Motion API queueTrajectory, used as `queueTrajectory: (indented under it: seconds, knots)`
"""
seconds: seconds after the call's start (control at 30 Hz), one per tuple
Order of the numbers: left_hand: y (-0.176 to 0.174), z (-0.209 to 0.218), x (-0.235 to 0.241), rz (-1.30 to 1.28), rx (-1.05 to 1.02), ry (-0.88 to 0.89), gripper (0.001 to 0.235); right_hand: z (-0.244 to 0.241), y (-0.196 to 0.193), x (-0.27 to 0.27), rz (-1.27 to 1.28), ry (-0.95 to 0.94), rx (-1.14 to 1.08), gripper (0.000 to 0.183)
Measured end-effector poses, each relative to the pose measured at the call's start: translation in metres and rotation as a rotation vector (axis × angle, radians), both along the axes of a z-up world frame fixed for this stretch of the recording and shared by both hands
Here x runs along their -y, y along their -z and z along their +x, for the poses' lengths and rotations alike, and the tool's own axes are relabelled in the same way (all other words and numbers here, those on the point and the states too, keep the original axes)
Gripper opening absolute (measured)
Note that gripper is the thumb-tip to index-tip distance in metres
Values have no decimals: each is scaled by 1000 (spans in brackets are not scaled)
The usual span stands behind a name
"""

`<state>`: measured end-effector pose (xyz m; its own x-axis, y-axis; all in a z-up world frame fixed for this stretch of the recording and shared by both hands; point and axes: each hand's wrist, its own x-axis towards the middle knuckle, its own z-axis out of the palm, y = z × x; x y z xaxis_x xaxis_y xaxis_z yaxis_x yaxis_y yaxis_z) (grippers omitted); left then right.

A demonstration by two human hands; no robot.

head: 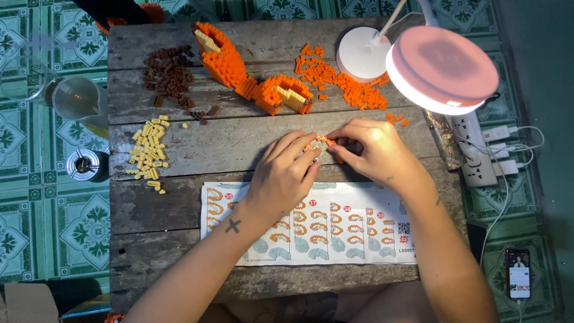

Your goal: The person assembles small orange and yellow plastic beads into a curved segment by hand, following a printed instruction sheet on the table. They pick beads from piles, connect them into a chain, and periodically check the pattern on the guide.

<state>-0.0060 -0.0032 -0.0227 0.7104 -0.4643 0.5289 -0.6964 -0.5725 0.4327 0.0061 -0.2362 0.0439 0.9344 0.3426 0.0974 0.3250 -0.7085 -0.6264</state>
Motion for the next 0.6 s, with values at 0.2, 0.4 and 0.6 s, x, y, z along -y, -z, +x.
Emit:
queueTrajectory:
  seconds: [0.2, 0.4, 0.6]
  knots:
    - [-2, 3, -1, 9, -31, 9, 18, 4, 8, 7, -26, -22, -33, 19]
    - [-8, 3, -3, -25, -103, 23, 24, 3, 2, 5, -32, -9, -49, 16]
    - [-11, 5, -4, -47, -110, 32, 24, 2, -1, 5, -25, 17, 10, 9]
